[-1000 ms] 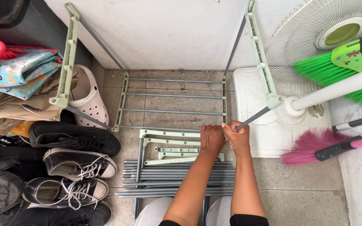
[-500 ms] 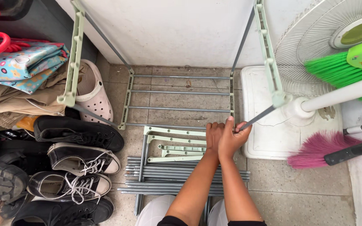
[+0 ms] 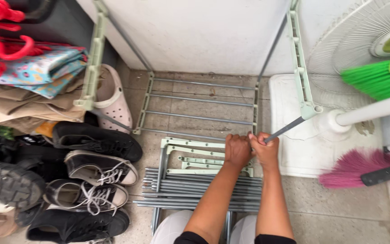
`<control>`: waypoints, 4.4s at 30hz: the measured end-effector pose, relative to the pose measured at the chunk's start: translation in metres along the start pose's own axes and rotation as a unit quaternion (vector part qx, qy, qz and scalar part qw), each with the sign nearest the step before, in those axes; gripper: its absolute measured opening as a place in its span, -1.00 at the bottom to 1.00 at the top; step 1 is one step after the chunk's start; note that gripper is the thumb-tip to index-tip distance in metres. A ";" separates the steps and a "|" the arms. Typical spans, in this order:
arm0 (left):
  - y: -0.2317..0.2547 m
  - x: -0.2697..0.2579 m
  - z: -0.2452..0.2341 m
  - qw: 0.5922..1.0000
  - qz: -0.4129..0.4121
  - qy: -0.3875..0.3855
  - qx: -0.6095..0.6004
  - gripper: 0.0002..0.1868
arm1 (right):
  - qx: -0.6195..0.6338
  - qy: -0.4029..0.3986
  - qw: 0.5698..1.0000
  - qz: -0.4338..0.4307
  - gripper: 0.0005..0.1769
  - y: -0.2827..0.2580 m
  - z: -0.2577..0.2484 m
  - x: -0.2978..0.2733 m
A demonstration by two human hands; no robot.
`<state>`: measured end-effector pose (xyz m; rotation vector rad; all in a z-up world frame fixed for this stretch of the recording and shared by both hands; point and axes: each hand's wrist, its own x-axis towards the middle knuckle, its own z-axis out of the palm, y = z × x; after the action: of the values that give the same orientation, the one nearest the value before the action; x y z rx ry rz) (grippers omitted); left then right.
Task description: The person assembles a metal rack by inserting metal rods into light green plastic connectors. They repeatedly pick rods, align them with connector holes, and press them into place, building a rectangular frame on the floor.
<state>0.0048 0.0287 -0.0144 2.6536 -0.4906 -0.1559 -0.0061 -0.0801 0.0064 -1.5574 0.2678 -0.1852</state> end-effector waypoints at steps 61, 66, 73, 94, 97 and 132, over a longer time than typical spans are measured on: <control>0.002 -0.026 -0.058 0.988 -0.012 0.152 0.010 -0.33 | 0.181 0.070 0.978 -0.082 -0.51 -0.052 0.047 -0.023; -0.008 -0.027 -0.044 0.988 -0.004 0.124 0.092 -0.53 | 0.123 0.214 0.964 -0.101 -0.72 -0.046 0.074 -0.035; -0.010 -0.043 -0.036 0.994 0.007 0.102 0.044 -0.49 | 0.080 0.235 0.966 -0.069 -0.46 -0.031 0.073 -0.031; 0.010 -0.048 -0.049 0.988 0.010 0.151 -0.028 -0.61 | -0.045 0.198 0.967 -0.157 -0.80 -0.059 0.071 -0.061; 0.008 -0.046 -0.046 0.992 -0.002 0.112 -0.055 -0.73 | -0.147 0.229 0.936 -0.224 -0.71 -0.066 0.089 -0.062; 0.008 -0.103 -0.035 0.985 0.083 0.145 -0.029 -0.46 | 0.346 -0.252 0.889 0.164 -0.53 -0.091 -0.010 0.001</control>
<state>-0.0868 0.0732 0.0236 2.5066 -0.5951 0.2602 -0.0037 -0.0905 0.0968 -0.7851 0.0333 0.3613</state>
